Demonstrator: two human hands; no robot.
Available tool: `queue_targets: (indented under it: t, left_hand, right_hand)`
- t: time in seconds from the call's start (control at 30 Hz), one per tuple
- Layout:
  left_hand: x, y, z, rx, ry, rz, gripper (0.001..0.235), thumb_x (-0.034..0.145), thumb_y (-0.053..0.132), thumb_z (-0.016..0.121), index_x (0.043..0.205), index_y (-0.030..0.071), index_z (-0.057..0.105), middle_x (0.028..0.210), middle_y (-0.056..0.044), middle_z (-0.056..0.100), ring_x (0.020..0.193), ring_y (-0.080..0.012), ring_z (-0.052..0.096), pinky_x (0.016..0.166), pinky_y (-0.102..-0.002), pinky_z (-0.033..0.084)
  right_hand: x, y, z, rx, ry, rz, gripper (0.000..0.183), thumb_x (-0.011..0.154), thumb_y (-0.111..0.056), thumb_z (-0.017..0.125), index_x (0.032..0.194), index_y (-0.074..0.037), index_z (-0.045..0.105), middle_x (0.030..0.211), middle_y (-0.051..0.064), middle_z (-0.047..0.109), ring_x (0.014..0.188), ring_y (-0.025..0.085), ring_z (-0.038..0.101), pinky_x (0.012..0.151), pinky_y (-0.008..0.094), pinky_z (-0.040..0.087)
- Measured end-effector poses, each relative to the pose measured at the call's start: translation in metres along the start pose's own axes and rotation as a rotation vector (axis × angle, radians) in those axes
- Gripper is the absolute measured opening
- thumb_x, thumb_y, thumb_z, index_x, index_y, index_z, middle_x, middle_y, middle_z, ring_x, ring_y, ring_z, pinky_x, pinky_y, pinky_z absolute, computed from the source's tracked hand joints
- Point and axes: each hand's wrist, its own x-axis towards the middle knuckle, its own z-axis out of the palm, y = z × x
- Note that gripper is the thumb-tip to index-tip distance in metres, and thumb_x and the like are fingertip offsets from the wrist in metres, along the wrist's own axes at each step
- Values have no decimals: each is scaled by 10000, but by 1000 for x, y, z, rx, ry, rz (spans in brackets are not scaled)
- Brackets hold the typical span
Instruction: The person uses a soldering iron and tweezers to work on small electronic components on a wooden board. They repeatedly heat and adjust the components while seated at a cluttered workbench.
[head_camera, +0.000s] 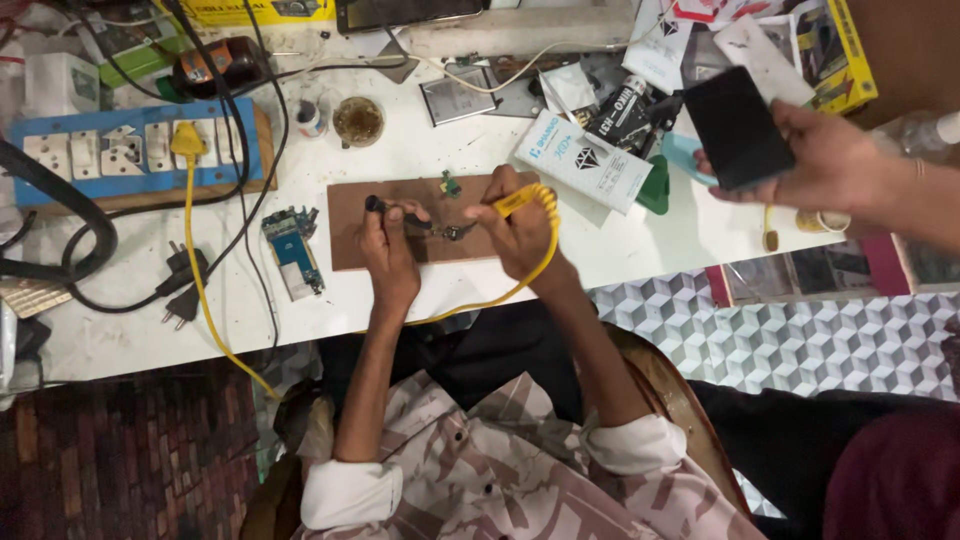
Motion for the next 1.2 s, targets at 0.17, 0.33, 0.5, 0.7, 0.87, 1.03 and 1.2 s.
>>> queue_targets:
  t: [0.17,0.33,0.5,0.7,0.87,1.03,1.2]
  left_hand:
    - [2,3,-2,-28,-12,-5,346,1135,269,468,1018,-22,616,887,-101,713,812,-183,670,769,-334,524]
    - [1,8,-1,-14,-18,4,345,1133,251,467,999,-21,632,870,-87,706,804,-179,677,764,-328,528]
    - [4,11,-1,54,1,3,363,1125,258,466,977,-21,644,852,-95,716,781,-192,669,756,-333,511]
    - [5,6,0,8,-8,-31,366,1110,277,459,966,-10,635,848,-91,710,790,-192,685,749,-330,530]
    - [4,4,-2,8,17,37,340,1113,239,467,972,-14,645,888,-97,694,823,-200,668,758,-340,529]
    - [2,6,-3,6,-7,-16,313,1111,188,460,969,-18,647,871,-91,686,772,-183,641,720,-322,514]
    - [8,15,-2,-117,-9,-74,281,1097,185,450,987,-11,618,876,-71,687,779,-147,665,672,-300,556]
  right_hand:
    - [6,-1,-13,-39,-54,-204,335,1061,-333,605,872,-65,536,836,162,549,752,335,610,668,389,466]
    - [-1,-10,-15,-140,-88,23,277,1067,-267,588,915,-42,531,751,81,615,681,278,640,661,380,477]
    - [1,-20,-16,-209,-39,19,200,1060,-179,556,935,-24,536,719,88,597,653,276,616,645,397,466]
    - [-5,-22,-16,-142,-76,25,205,1038,-184,591,925,-24,531,719,108,587,624,267,613,613,385,467]
    - [-4,-31,-22,-123,-74,27,175,1029,-181,596,965,-24,556,722,115,581,628,274,605,614,373,472]
    - [-8,-31,-26,-132,-92,23,152,1013,-184,547,995,-33,555,728,99,576,620,282,595,599,383,448]
    - [-4,-33,-24,-495,-35,-102,217,1036,-274,582,970,-67,572,728,89,594,692,303,602,697,464,410]
